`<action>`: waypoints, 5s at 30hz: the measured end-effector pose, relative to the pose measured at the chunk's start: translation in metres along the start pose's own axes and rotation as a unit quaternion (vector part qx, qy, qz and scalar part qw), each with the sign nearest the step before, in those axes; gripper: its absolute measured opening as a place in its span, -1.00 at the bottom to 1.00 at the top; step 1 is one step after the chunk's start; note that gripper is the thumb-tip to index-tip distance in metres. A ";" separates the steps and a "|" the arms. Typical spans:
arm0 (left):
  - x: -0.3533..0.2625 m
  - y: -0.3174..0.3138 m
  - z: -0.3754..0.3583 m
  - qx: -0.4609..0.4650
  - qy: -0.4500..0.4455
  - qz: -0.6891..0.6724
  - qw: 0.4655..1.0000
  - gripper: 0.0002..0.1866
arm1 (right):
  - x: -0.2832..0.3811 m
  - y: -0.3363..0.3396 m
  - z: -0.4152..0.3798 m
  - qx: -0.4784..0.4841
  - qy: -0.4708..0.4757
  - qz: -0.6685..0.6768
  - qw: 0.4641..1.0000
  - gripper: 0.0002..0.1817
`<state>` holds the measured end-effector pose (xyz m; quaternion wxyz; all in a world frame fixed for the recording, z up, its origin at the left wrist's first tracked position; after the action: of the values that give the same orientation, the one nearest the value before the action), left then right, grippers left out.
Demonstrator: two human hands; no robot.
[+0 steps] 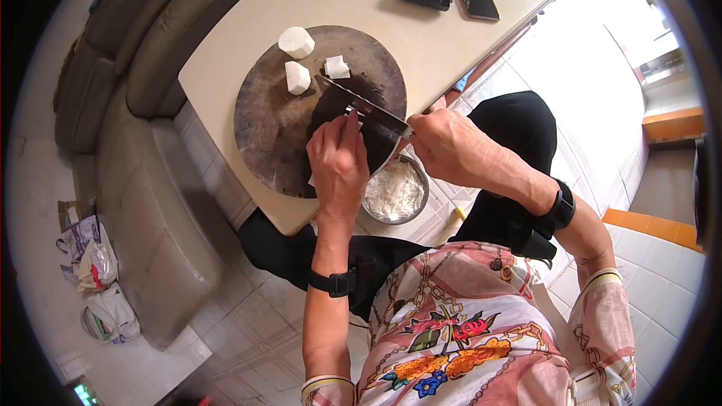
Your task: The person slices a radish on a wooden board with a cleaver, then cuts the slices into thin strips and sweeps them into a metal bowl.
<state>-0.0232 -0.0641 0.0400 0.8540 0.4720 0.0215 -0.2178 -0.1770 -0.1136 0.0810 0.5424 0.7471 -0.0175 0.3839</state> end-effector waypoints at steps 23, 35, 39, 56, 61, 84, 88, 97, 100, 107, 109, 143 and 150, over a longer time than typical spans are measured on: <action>0.002 0.001 -0.005 -0.040 -0.006 -0.019 0.999 -0.78 | 0.008 0.002 -0.009 0.022 0.007 -0.023 0.999 -0.89; 0.003 0.000 -0.008 -0.059 -0.001 -0.030 0.998 -0.79 | 0.031 -0.014 0.022 0.042 0.023 -0.042 0.998 -0.93; 0.002 0.002 -0.006 -0.064 -0.005 -0.020 0.998 -0.81 | 0.026 -0.013 0.004 -0.003 0.066 -0.080 0.995 -0.94; 0.004 -0.001 -0.010 -0.061 0.002 -0.015 0.998 -0.81 | 0.036 -0.014 -0.005 -0.020 0.099 -0.132 0.986 -0.88; 0.002 0.002 -0.010 -0.076 -0.005 -0.007 0.997 -0.81 | 0.038 -0.022 0.006 -0.019 0.115 -0.080 0.990 -0.89; 0.002 0.002 -0.010 -0.095 -0.011 -0.010 0.995 -0.80 | 0.041 -0.014 -0.012 -0.013 0.114 -0.124 0.986 -0.89; 0.002 0.004 -0.010 -0.093 -0.004 -0.021 0.995 -0.83 | 0.041 -0.025 -0.005 -0.016 0.092 -0.150 0.984 -0.90; 0.002 0.005 -0.011 -0.110 0.005 -0.019 0.994 -0.87 | 0.039 -0.019 0.011 -0.012 0.072 -0.091 0.993 -0.89; 0.004 0.002 -0.012 -0.105 0.010 -0.020 0.994 -0.87 | 0.042 -0.015 -0.008 -0.026 0.084 -0.132 0.987 -0.89; 0.004 0.004 -0.012 -0.082 0.019 -0.013 0.996 -0.86 | 0.043 -0.030 0.010 -0.039 0.116 -0.107 0.987 -0.89; 0.003 0.004 -0.012 -0.099 0.022 -0.021 0.995 -0.85 | 0.045 -0.031 0.012 -0.053 0.123 -0.117 0.984 -0.88; 0.003 0.006 -0.014 -0.135 0.008 -0.036 0.990 -0.85 | 0.042 -0.024 0.011 -0.040 0.111 -0.067 0.991 -0.90; 0.003 0.006 -0.014 -0.137 0.010 -0.041 0.990 -0.86 | 0.041 -0.014 -0.005 0.008 0.101 -0.107 0.989 -0.91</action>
<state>-0.0154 -0.0516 0.0364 0.9006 0.3516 0.0791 -0.2429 -0.1444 -0.0881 0.0952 0.5736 0.7061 0.1205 0.3973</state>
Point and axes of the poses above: each hand's wrist, its own z-axis towards the middle knuckle, its own y-axis out of the back of the hand, x = y × z, the point moved 5 cm from there along z, towards the middle knuckle, and after that the axes turned 10 degrees about -y, right-handed, at the moved point
